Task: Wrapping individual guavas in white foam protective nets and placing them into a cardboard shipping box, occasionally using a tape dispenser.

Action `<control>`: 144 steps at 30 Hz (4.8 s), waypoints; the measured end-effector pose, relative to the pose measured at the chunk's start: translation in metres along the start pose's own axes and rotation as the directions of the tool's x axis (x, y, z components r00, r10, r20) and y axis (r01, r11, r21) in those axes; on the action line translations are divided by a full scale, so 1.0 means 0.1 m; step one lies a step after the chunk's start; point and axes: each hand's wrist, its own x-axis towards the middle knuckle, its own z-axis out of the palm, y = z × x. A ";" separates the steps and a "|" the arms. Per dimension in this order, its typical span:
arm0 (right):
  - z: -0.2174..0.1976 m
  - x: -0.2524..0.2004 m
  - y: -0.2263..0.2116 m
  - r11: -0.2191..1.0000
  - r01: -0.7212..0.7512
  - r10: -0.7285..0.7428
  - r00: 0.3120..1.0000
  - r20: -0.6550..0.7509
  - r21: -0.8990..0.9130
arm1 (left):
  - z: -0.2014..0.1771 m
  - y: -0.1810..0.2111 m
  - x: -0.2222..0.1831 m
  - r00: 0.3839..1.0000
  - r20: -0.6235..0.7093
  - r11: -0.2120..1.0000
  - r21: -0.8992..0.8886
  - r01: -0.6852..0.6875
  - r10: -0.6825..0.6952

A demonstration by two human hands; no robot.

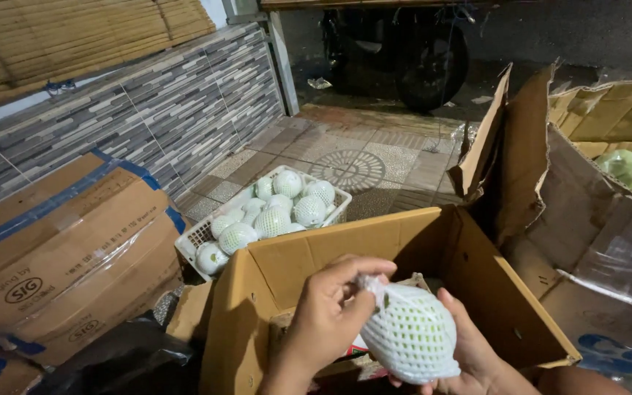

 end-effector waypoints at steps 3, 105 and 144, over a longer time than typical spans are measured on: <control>0.04 -0.04 0.01 0.999 -0.018 0.015 0.996 -0.083 -0.037 | -0.07 0.10 -0.03 0.992 0.117 0.988 0.154 0.021 -0.039; 1.38 -0.43 0.15 0.759 0.600 -0.637 0.599 -0.485 -0.254 | 0.24 -0.07 -0.09 0.882 -0.045 0.662 0.679 -0.318 0.470; 0.59 -0.35 -0.02 0.608 0.781 -0.744 0.494 -0.451 -0.147 | 1.39 -0.13 -0.06 0.758 -0.369 0.839 -0.142 0.526 -0.538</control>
